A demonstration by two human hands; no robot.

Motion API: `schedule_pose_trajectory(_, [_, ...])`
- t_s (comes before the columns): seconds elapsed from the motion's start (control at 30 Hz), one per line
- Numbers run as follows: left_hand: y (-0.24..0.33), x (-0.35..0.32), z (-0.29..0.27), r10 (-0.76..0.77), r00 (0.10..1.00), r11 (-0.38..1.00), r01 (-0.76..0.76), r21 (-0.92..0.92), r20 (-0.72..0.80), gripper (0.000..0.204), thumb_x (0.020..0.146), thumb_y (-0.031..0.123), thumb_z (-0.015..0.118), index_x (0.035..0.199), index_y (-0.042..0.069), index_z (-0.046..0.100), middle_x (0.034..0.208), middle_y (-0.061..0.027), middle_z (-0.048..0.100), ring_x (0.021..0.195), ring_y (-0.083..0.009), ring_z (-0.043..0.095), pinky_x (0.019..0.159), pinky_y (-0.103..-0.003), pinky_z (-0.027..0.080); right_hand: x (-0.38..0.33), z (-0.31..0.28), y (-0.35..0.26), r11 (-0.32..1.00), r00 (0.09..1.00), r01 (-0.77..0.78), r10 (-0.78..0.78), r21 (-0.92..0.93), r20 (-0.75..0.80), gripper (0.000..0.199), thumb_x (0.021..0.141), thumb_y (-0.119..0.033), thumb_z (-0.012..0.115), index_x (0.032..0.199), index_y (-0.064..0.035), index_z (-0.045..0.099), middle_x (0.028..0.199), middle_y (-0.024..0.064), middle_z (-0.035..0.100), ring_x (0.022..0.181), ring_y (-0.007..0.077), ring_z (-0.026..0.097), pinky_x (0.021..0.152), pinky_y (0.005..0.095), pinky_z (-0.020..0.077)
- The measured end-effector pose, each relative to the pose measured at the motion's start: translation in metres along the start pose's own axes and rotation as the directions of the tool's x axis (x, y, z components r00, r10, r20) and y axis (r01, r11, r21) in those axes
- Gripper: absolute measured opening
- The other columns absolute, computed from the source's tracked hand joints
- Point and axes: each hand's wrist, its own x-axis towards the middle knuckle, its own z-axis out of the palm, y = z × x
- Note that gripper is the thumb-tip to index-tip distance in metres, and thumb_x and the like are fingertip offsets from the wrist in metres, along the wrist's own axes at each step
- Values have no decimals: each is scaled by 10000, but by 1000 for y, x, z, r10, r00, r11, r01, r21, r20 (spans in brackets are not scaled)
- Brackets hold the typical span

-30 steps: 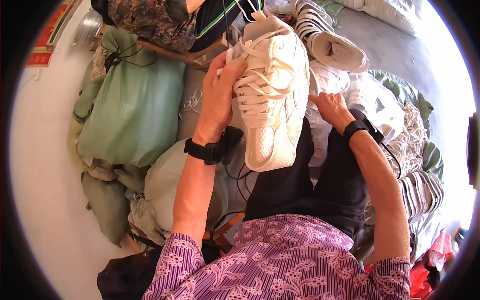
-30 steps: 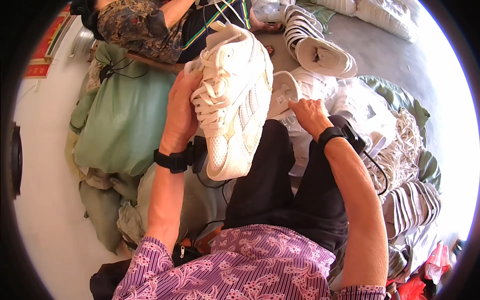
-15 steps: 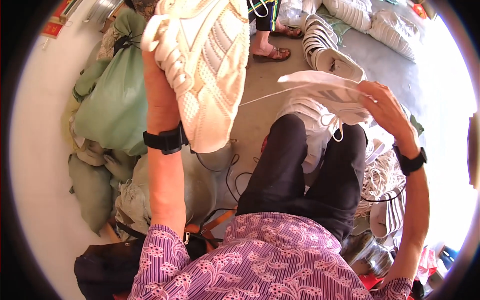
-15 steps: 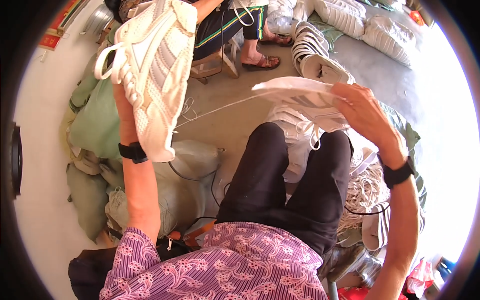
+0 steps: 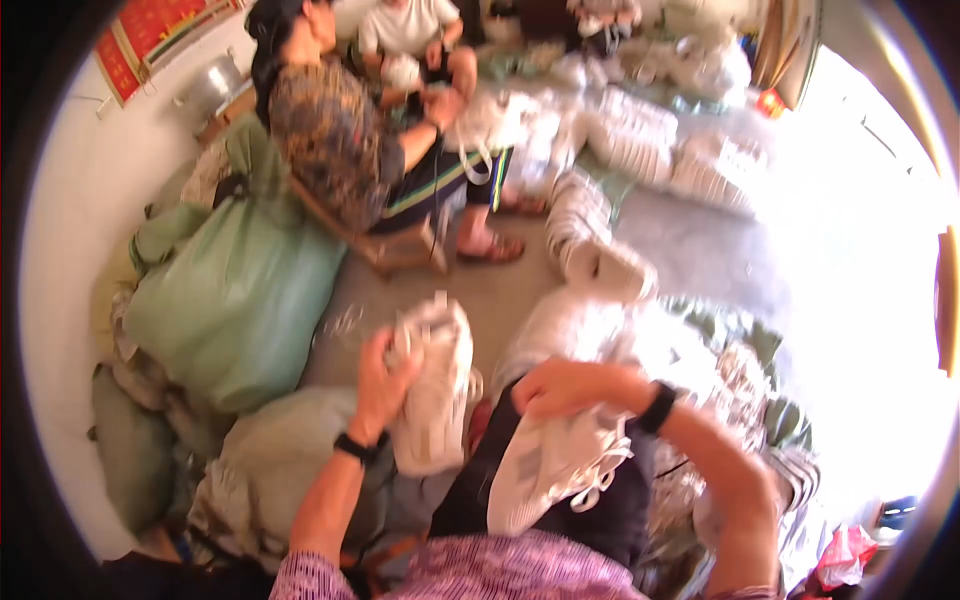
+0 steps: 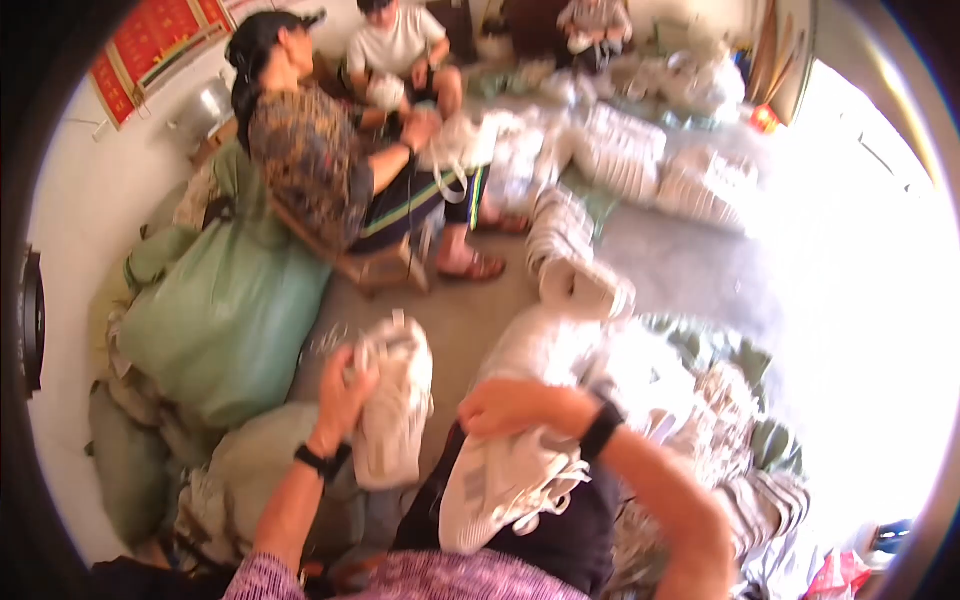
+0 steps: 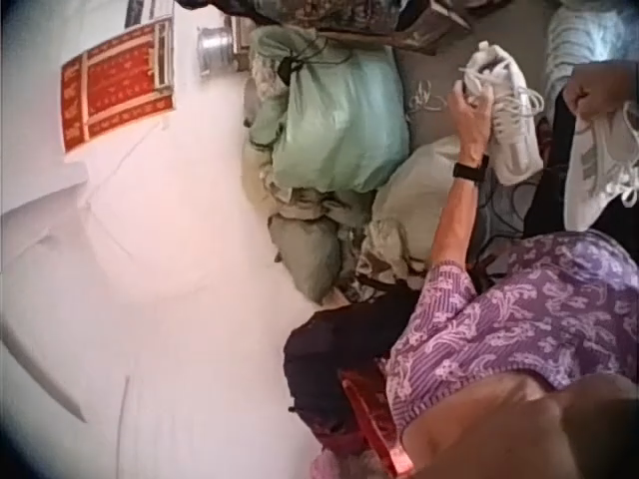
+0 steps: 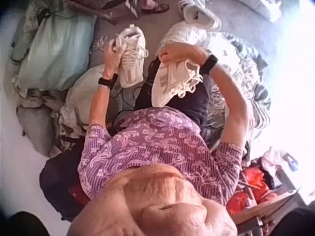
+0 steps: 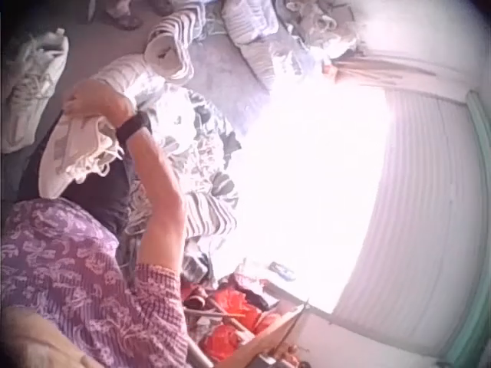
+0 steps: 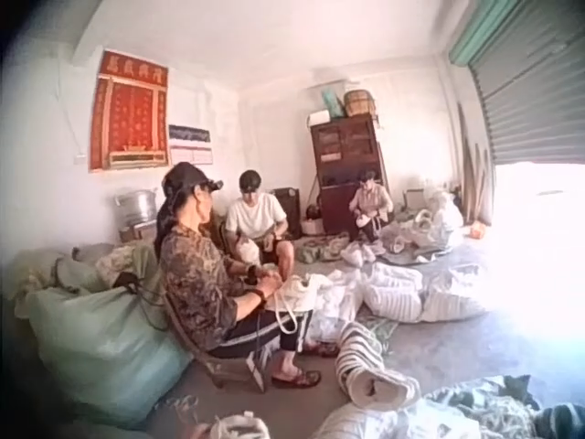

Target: The recorder is threading laces into a shoe while sitting with other workers.

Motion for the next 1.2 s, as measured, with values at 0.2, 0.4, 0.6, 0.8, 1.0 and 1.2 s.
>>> schedule_pose_trajectory(0.2, [-6,-37,34,-195,951,966,145,213,241,634,744,404,706,1150,-42,508,1094,-226,518,1001,-376,525,905,-399,424,55,7,46,980,979,-197,198,28,-43,196,715,-239,589,782,-60,631,673,54,627,608,150,538,569,334,436])
schedule_pose_trajectory(0.4, [49,-31,62,155,957,986,-133,-101,247,467,824,340,656,1089,-33,559,1049,-221,552,1005,-370,529,872,-413,429,63,34,77,989,836,-140,147,54,-528,131,767,-173,639,806,-49,630,669,19,607,644,110,546,607,298,451])
schedule_pose_trajectory(0.6, [97,-39,99,359,845,933,-335,-130,396,525,826,315,667,1209,-8,508,1131,-194,528,1069,-349,509,930,-406,405,6,23,57,896,344,184,327,405,-880,100,832,-114,620,854,-18,602,722,-20,562,661,53,500,598,204,411])
schedule_pose_trajectory(0.8, [74,-26,104,303,896,953,-282,-110,326,468,822,288,637,1180,-1,551,1084,-185,536,908,-295,560,831,-360,460,-56,57,27,872,344,-43,471,488,-812,100,852,-116,593,875,-19,591,710,-39,540,621,36,460,559,199,379])
schedule_pose_trajectory(1.0, [63,-15,117,184,893,975,-114,-190,411,433,831,366,607,1056,-3,635,1042,-160,562,816,-223,581,753,-323,485,-46,94,28,917,449,-245,395,315,-801,292,796,-88,608,1078,-18,572,716,43,536,607,134,501,601,274,439])
schedule_pose_trajectory(1.2, [60,-10,118,86,854,996,-75,-43,514,449,863,430,531,1041,34,645,1034,-154,576,874,-238,580,805,-328,475,-43,81,46,936,537,-352,222,23,-814,221,748,-82,608,957,-16,582,752,136,596,718,299,601,658,366,471])
